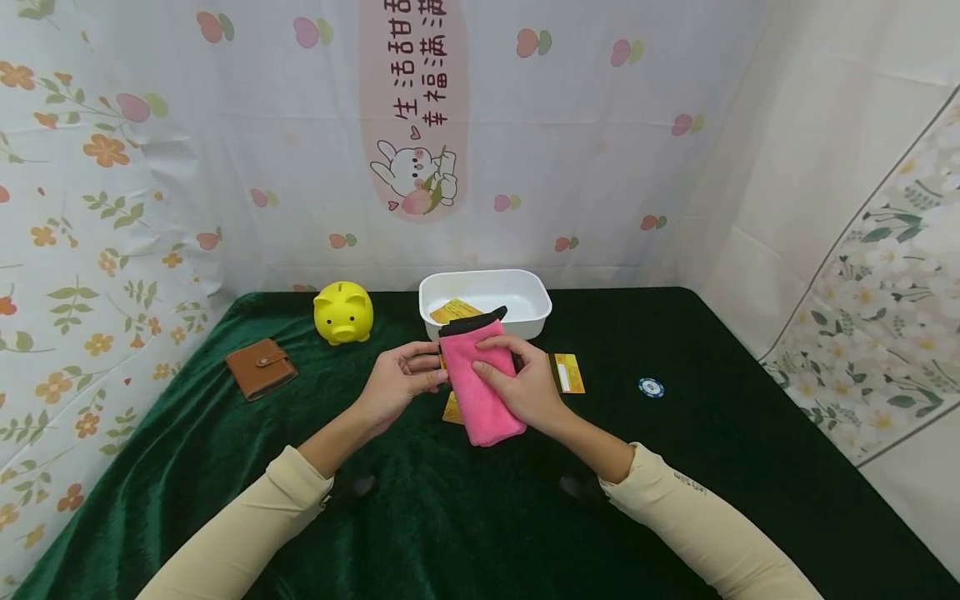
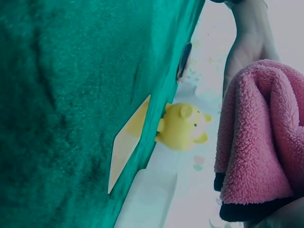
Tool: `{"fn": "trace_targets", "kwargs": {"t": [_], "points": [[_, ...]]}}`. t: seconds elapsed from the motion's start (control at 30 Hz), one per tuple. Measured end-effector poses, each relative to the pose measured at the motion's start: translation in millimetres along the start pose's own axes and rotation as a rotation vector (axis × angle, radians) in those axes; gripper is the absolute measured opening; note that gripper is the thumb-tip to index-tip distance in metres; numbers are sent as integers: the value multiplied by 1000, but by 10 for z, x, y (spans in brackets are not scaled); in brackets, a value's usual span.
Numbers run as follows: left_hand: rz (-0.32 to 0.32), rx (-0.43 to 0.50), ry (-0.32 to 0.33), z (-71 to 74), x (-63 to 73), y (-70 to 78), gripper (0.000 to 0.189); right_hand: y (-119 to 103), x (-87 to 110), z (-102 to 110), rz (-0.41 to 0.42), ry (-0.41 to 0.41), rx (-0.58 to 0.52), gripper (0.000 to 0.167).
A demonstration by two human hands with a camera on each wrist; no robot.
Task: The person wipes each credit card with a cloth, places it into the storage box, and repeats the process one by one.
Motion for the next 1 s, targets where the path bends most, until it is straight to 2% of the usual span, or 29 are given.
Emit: {"fn": "trace_targets", "kwargs": {"t": [0.13,0.37,0.5,0.73,1.0], "points": [[-10,3,-3,-1,4,-4,41,-28,6,7,12,13,38,25],[-24,-9,-8,9,3,-18,40,-318,36,8,38,10,81,21],[-26,-13,9,-1,2,18,38,-328,36,42,27,20,101,22],[-17,-30,26,-4,9,19,36,55,19,190,28,51,128,24],[-5,-24,25,20,24,3,39,135,39,307,18,79,156,23]]}}
Point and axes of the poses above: each hand's wrist, its own x-axis away from the middle knuckle, its own z-axis out of the back of the hand, y = z × x, the point moved 3 cm from there along -x, towards the middle knuckle, and after that the axes turned 2 degrees about -z, right-handed, at the moved point
